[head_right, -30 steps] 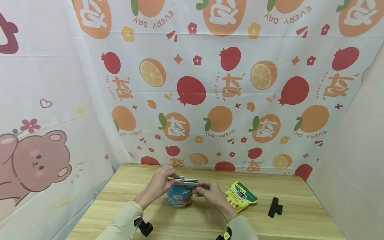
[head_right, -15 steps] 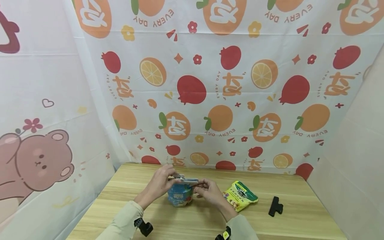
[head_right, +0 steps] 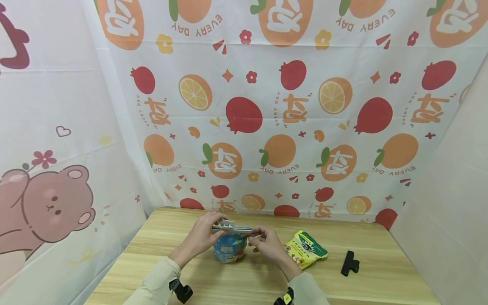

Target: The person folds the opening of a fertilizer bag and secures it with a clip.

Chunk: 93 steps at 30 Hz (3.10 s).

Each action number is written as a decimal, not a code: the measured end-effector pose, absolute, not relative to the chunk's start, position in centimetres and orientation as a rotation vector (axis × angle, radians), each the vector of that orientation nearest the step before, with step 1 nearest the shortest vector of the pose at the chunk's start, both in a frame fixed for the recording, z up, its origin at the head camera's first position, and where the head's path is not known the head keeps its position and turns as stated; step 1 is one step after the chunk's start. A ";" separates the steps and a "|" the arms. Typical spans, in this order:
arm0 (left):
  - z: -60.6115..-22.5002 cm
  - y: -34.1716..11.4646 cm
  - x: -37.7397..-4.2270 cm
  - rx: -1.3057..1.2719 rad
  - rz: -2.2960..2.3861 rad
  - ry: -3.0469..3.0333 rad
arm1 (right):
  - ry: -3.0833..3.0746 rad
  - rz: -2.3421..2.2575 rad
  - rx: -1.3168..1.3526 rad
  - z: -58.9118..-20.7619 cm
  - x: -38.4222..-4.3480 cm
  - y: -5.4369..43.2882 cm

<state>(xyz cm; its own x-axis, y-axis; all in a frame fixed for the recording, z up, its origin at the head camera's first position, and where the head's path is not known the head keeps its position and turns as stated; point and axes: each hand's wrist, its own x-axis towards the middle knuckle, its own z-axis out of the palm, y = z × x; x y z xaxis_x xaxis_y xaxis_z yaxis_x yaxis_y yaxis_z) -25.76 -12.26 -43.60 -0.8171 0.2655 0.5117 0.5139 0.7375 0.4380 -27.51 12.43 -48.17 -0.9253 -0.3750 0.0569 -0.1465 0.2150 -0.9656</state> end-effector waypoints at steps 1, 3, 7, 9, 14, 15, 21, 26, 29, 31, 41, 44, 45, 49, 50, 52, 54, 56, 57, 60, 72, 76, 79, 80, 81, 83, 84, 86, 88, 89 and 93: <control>-43.7 -12.3 -25.8 -0.592 -0.813 -2.525 | 2.304 -1.784 -0.501 -48.1 -27.5 12.4; -43.7 -12.5 -25.8 -0.578 -0.815 -2.539 | 2.313 -1.788 -0.502 -47.9 -27.4 12.4; -43.9 -12.9 -25.7 -0.546 -0.814 -2.558 | 2.320 -1.789 -0.504 -47.5 -27.3 12.2; -44.0 -13.1 -25.8 -0.532 -0.806 -2.566 | 2.326 -1.783 -0.506 -47.4 -27.3 12.2; -44.3 -13.4 -25.8 -0.529 -0.800 -2.566 | 2.367 -1.748 -0.495 -47.4 -27.4 12.3; -44.3 -13.5 -25.8 -0.531 -0.806 -2.563 | 2.375 -1.742 -0.493 -47.3 -27.5 12.3; -44.6 -13.7 -26.0 -0.518 -0.802 -2.572 | 2.406 -1.732 -0.490 -46.8 -27.7 12.3; -44.8 -13.8 -26.1 -0.504 -0.783 -2.593 | 2.458 -1.695 -0.494 -46.4 -27.8 12.2; -45.0 -13.8 -26.2 -0.503 -0.779 -2.594 | 2.499 -1.659 -0.509 -46.2 -27.9 12.0; -45.1 -13.8 -26.2 -0.505 -0.778 -2.590 | 2.526 -1.630 -0.533 -46.1 -27.9 11.9; -45.1 -13.7 -26.1 -0.509 -0.800 -2.585 | 2.581 -1.518 -0.681 -45.8 -28.2 10.9; -45.1 -13.6 -26.1 -0.519 -0.809 -2.576 | 2.606 -1.491 -0.720 -45.7 -28.3 10.6; -45.1 -13.6 -26.1 -0.521 -0.810 -2.573 | 2.611 -1.489 -0.733 -45.6 -28.3 10.4; -45.1 -13.6 -26.2 -0.517 -0.814 -2.571 | 2.647 -1.468 -0.763 -45.3 -28.2 9.8; -45.1 -13.6 -26.1 -0.515 -0.815 -2.572 | 2.656 -1.462 -0.765 -45.3 -28.2 9.7; -45.1 -13.6 -26.1 -0.516 -0.820 -2.574 | 2.685 -1.441 -0.766 -45.2 -28.1 9.5; -45.0 -13.6 -26.2 -0.523 -0.822 -2.576 | 2.713 -1.424 -0.760 -45.3 -28.0 9.4; -45.0 -13.6 -26.2 -0.532 -0.826 -2.573 | 2.747 -1.404 -0.768 -45.3 -28.0 9.3; -45.0 -13.7 -26.2 -0.536 -0.823 -2.572 | 2.763 -1.394 -0.773 -45.4 -28.0 9.3; -45.1 -13.7 -26.3 -0.542 -0.815 -2.570 | 2.798 -1.377 -0.800 -45.4 -28.0 9.2; -45.1 -13.4 -26.4 -0.584 -0.722 -2.586 | 2.923 -1.337 -0.888 -45.6 -28.1 9.0; -45.1 -13.5 -26.5 -0.616 -0.708 -2.556 | 2.937 -1.346 -0.903 -45.6 -28.1 9.0; -45.1 -13.7 -26.6 -0.630 -0.726 -2.528 | 2.937 -1.340 -0.900 -45.5 -28.1 9.1; -45.2 -13.7 -26.6 -0.633 -0.730 -2.519 | 2.938 -1.336 -0.892 -45.5 -28.2 9.1; -45.2 -13.8 -26.7 -0.634 -0.737 -2.508 | 2.941 -1.331 -0.886 -45.5 -28.2 9.1; -45.5 -13.9 -26.8 -0.646 -0.719 -2.476 | 2.948 -1.318 -0.887 -45.6 -28.3 9.2; -45.6 -14.0 -26.8 -0.652 -0.706 -2.455 | 2.946 -1.321 -0.891 -45.7 -28.4 9.2; -45.9 -14.1 -26.9 -0.661 -0.674 -2.410 | 2.933 -1.337 -0.894 -45.9 -28.5 9.2; -46.3 -14.1 -26.9 -0.668 -0.629 -2.365 | 2.920 -1.359 -0.906 -46.1 -28.6 9.2; -46.4 -14.2 -27.0 -0.672 -0.600 -2.345 | 2.915 -1.371 -0.911 -46.2 -28.6 9.2; -47.0 -14.2 -27.2 -0.709 -0.388 -2.275 | 2.903 -1.404 -0.894 -46.4 -28.6 9.2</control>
<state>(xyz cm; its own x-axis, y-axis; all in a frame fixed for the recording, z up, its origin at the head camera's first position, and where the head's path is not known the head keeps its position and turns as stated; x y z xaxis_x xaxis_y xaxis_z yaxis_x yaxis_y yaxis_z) -27.20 -14.16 -46.97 -0.5962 0.3769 0.7089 0.5905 0.8041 0.0691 -28.61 9.19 -46.42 -0.8380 -0.3733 0.3979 -0.5437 0.5106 -0.6661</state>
